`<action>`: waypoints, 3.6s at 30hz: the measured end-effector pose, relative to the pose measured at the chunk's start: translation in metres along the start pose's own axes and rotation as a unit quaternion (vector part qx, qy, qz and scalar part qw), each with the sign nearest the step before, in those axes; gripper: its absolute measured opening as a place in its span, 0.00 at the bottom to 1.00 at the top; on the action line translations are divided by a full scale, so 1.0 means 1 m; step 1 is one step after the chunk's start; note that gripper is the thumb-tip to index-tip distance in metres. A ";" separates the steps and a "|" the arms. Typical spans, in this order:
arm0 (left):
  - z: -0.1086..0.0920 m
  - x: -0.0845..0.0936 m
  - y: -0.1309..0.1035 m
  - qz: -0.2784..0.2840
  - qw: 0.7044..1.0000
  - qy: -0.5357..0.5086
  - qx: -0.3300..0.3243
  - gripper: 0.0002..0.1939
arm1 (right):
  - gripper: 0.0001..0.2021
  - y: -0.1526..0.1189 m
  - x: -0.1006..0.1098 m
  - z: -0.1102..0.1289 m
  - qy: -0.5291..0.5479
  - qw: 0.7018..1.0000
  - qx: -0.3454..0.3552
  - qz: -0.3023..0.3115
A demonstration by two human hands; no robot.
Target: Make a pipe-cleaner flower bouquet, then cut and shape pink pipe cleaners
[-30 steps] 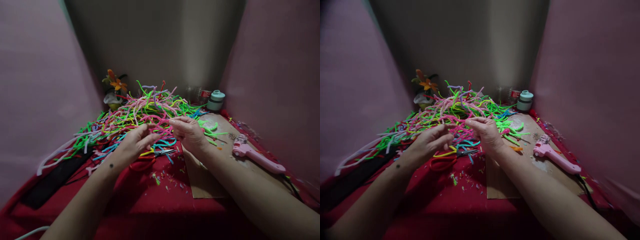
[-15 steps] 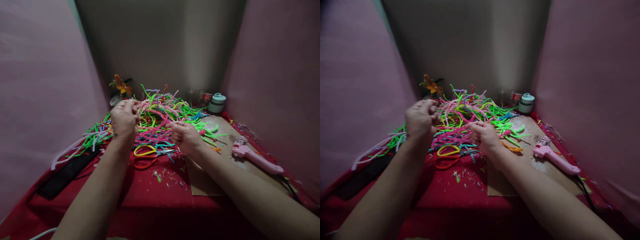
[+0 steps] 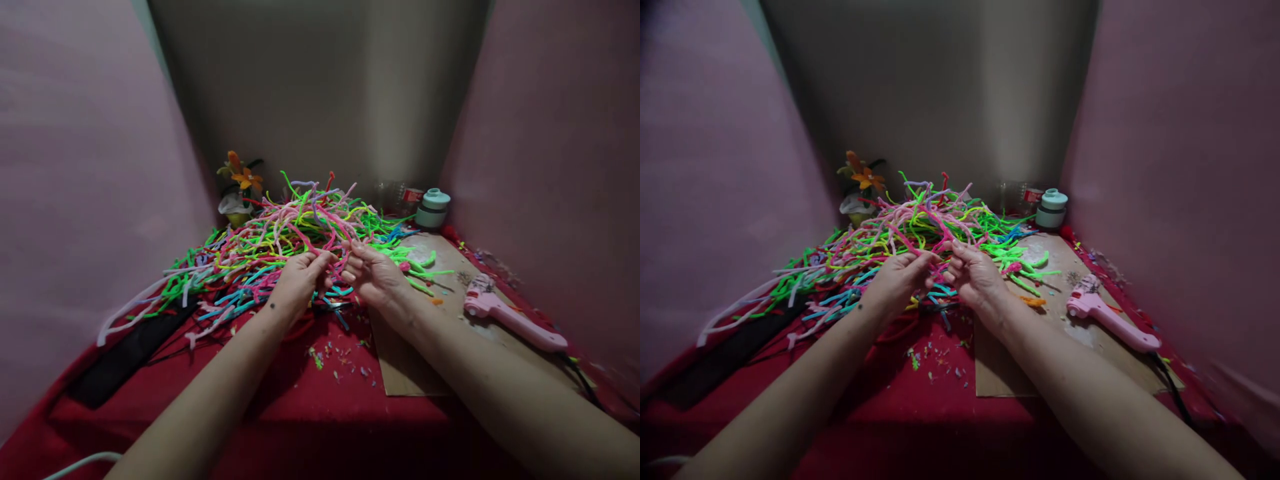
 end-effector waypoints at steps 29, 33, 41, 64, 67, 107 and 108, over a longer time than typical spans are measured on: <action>-0.003 0.012 0.017 -0.023 0.978 -0.208 0.009 0.15 | 0.13 -0.006 0.006 -0.025 -0.093 0.982 -0.164 -0.004; -0.006 0.008 0.015 -0.001 0.977 -0.214 0.002 0.14 | 0.05 -0.008 0.002 -0.026 -0.090 0.984 -0.153 -0.013; -0.014 0.007 0.013 -0.006 0.977 -0.208 -0.055 0.05 | 0.12 -0.008 0.002 -0.026 -0.120 0.989 -0.083 -0.012; -0.007 0.018 0.012 0.021 0.999 -0.031 -0.012 0.11 | 0.06 -0.010 -0.009 -0.019 -0.205 0.976 -0.051 0.050; -0.006 0.018 0.012 0.012 1.000 -0.026 -0.007 0.12 | 0.05 -0.010 -0.007 -0.020 -0.206 0.974 -0.076 0.049; 0.002 0.024 0.015 -0.014 0.997 -0.058 0.045 0.14 | 0.05 -0.010 -0.002 -0.023 -0.235 0.968 -0.082 0.030; 0.003 0.023 0.015 -0.015 0.997 -0.058 0.047 0.14 | 0.04 -0.010 -0.002 -0.023 -0.220 0.971 -0.086 0.031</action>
Point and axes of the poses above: each hand's wrist, its own y-axis towards the middle knuckle, its own x-axis out of the back of the hand, z = x × y, the point moved 5 cm from there along y, towards the middle knuckle, and after that the axes turned 3 degrees about z, right-handed, at the moved point
